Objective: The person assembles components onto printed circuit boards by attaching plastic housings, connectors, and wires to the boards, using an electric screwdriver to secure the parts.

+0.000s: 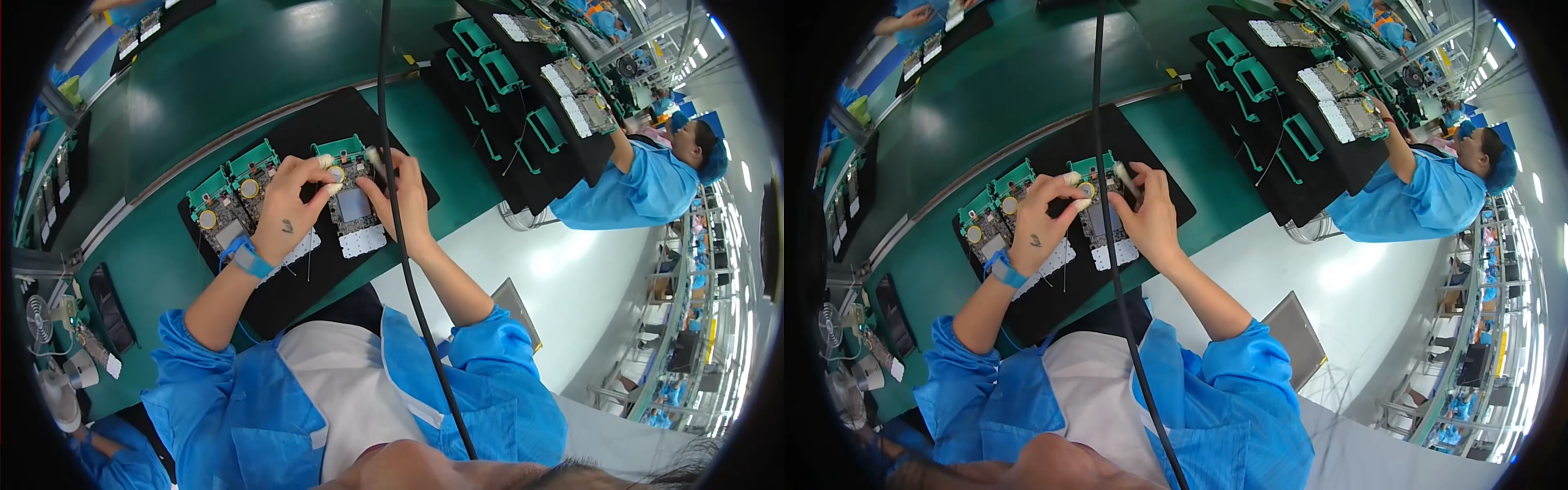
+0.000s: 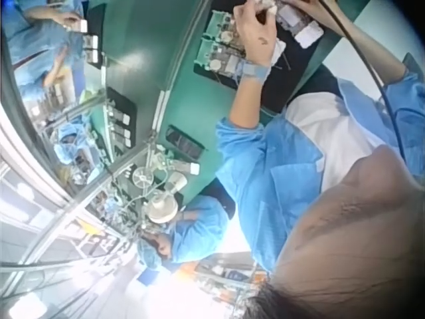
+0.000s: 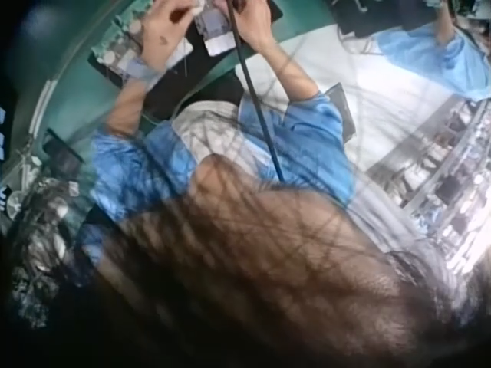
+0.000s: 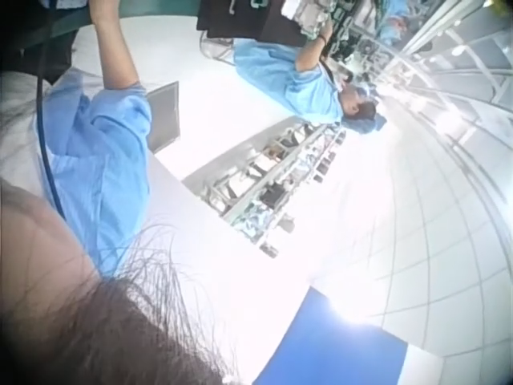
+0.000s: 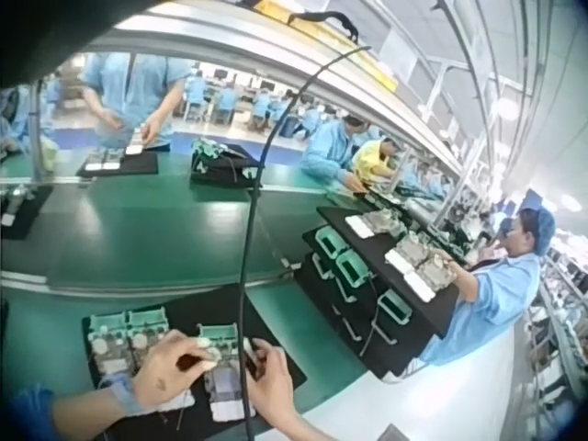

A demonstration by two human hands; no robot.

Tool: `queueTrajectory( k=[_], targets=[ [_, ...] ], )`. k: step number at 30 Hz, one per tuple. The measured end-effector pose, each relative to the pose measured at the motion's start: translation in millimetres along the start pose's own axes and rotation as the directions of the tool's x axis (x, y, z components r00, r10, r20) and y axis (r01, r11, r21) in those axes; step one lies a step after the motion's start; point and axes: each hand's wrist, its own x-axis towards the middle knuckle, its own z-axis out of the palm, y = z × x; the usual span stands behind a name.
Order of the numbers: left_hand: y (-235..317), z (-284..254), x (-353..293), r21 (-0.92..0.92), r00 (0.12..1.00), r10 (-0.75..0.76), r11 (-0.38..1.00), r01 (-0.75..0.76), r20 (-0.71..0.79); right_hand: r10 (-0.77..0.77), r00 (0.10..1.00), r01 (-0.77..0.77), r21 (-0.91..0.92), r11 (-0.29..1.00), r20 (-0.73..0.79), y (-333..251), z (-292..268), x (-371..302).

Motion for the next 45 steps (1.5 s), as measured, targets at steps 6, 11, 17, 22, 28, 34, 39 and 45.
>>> queueTrajectory(
  k=[6,11,17,22,28,34,39,45],
  targets=[
    [-4,-1,2,-0.004,0.996,-0.071,0.997,0.071,0.052,-0.378,0.919,0.391,-0.124,0.912,0.114,7,4,3],
    [2,-6,9,0.144,0.989,0.088,0.984,-0.105,0.121,-0.378,0.911,0.404,-0.173,0.898,0.166,6,0,7],
    [-9,-6,13,0.171,0.970,0.137,0.970,-0.172,0.200,-0.330,0.929,0.340,-0.035,0.940,0.166,7,1,3],
    [-4,-6,18,0.115,0.960,0.073,0.988,-0.107,0.269,-0.289,0.955,0.287,0.035,0.957,0.061,3,-13,3],
    [3,-9,25,0.173,0.946,0.020,0.982,-0.081,0.325,-0.117,0.982,0.130,-0.076,0.989,0.148,-1,-23,-11],
    [5,-10,31,0.187,0.928,-0.021,0.981,-0.053,0.372,-0.253,0.942,0.291,-0.161,0.943,0.220,8,-23,-24],
    [6,-8,30,0.197,0.932,-0.032,0.979,-0.043,0.361,-0.313,0.910,0.393,-0.327,0.859,0.272,8,-28,-23],
    [6,-7,28,0.226,0.939,-0.028,0.973,-0.053,0.342,-0.415,0.881,0.469,-0.314,0.825,0.226,9,-17,-25]
  ],
)
